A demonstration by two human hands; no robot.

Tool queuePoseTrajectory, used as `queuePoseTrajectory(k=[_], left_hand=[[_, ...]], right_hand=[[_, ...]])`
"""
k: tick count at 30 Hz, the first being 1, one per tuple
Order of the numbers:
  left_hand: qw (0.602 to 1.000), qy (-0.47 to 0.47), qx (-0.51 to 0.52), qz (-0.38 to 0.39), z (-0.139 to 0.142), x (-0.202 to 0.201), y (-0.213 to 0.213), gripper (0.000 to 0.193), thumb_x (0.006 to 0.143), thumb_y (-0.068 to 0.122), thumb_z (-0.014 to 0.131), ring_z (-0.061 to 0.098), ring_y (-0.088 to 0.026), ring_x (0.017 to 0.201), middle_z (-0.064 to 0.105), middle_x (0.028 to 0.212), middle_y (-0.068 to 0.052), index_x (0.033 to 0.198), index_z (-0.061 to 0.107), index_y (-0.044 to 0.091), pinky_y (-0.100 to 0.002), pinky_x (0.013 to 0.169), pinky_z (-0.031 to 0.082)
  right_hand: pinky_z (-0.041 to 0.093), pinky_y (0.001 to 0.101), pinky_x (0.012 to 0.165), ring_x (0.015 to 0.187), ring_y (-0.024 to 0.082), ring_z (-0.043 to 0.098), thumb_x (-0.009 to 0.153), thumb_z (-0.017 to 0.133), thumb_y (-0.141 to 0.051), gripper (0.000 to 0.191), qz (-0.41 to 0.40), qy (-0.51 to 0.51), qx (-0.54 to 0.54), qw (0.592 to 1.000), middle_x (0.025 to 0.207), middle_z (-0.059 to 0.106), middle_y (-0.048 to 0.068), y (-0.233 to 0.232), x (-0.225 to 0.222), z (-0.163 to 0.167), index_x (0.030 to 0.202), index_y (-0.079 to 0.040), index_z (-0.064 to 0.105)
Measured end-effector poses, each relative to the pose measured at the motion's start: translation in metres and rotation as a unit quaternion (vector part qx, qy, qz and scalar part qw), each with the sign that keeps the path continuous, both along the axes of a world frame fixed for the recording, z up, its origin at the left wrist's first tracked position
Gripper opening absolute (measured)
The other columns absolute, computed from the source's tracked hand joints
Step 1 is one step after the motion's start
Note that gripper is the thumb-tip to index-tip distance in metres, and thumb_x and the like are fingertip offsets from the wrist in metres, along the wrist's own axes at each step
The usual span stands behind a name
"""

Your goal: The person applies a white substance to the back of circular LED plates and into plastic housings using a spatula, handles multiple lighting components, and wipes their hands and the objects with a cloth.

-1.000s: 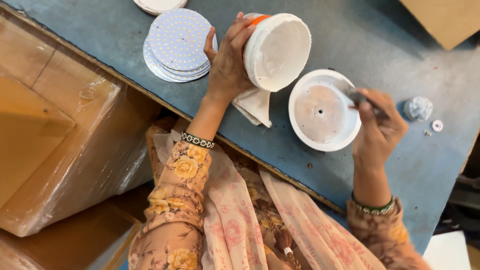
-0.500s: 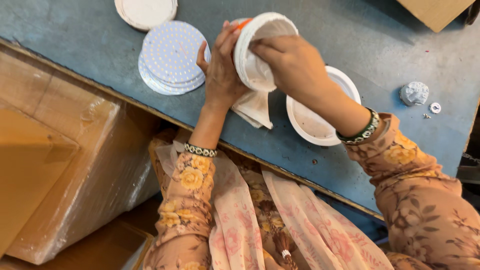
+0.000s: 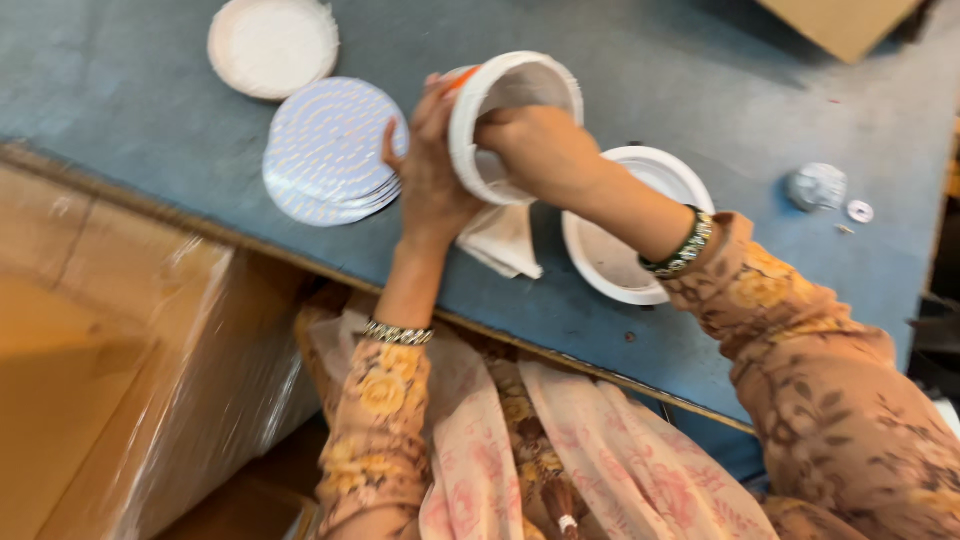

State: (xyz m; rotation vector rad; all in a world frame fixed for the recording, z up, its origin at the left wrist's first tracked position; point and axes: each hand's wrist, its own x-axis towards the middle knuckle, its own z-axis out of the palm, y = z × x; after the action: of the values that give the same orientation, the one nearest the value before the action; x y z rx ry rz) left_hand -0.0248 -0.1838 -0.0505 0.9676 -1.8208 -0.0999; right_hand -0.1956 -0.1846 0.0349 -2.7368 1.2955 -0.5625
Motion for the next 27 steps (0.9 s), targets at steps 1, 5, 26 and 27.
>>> queuePoseTrajectory(k=[1, 5, 26, 27], left_hand=[[1.0, -0.007, 0.002, 0.001, -0.001, 0.001, 0.0, 0.111, 0.082, 0.056, 0.093, 0.036, -0.022, 0.157, 0.04, 0.162, -0.008, 0.157, 0.024, 0.015, -0.05, 0.128, 0.007], [1.0, -0.013, -0.005, -0.006, -0.002, 0.001, 0.001, 0.109, 0.085, 0.06, 0.092, 0.037, -0.022, 0.157, 0.042, 0.162, -0.005, 0.157, 0.024, 0.016, -0.049, 0.128, 0.004], [0.997, 0.028, 0.069, -0.011, 0.004, -0.003, -0.003, 0.12, 0.066, 0.061, 0.097, 0.05, -0.017, 0.146, 0.049, 0.154, 0.0, 0.155, 0.03, 0.016, -0.051, 0.127, 0.011], [0.996, 0.029, 0.08, -0.016, 0.004, -0.004, -0.003, 0.121, 0.065, 0.063, 0.097, 0.051, -0.017, 0.143, 0.05, 0.153, 0.0, 0.155, 0.03, 0.015, -0.052, 0.126, 0.011]], right_hand=[[0.058, 0.0423, 0.076, 0.088, 0.033, 0.072, 0.081, 0.071, -0.005, 0.032, 0.001, 0.008, 0.016, 1.0, 0.106, 0.075, 0.011, 0.001, -0.003, 0.002, 0.112, -0.01, 0.077], [0.057, 0.0429, 0.076, 0.088, 0.033, 0.073, 0.077, 0.069, -0.002, 0.036, -0.004, 0.038, 0.084, 0.996, 0.101, 0.075, 0.011, 0.004, -0.002, 0.007, 0.11, -0.013, 0.079], [0.057, 0.0255, 0.096, 0.105, 0.012, 0.07, 0.107, 0.064, 0.012, 0.027, -0.04, -0.286, 0.033, 0.957, 0.119, 0.076, 0.011, 0.038, -0.057, 0.063, 0.129, -0.002, 0.073], [0.057, 0.0256, 0.1, 0.109, 0.01, 0.07, 0.108, 0.063, 0.013, 0.025, -0.029, -0.313, 0.029, 0.949, 0.121, 0.075, 0.011, 0.038, -0.058, 0.06, 0.128, 0.0, 0.072]])
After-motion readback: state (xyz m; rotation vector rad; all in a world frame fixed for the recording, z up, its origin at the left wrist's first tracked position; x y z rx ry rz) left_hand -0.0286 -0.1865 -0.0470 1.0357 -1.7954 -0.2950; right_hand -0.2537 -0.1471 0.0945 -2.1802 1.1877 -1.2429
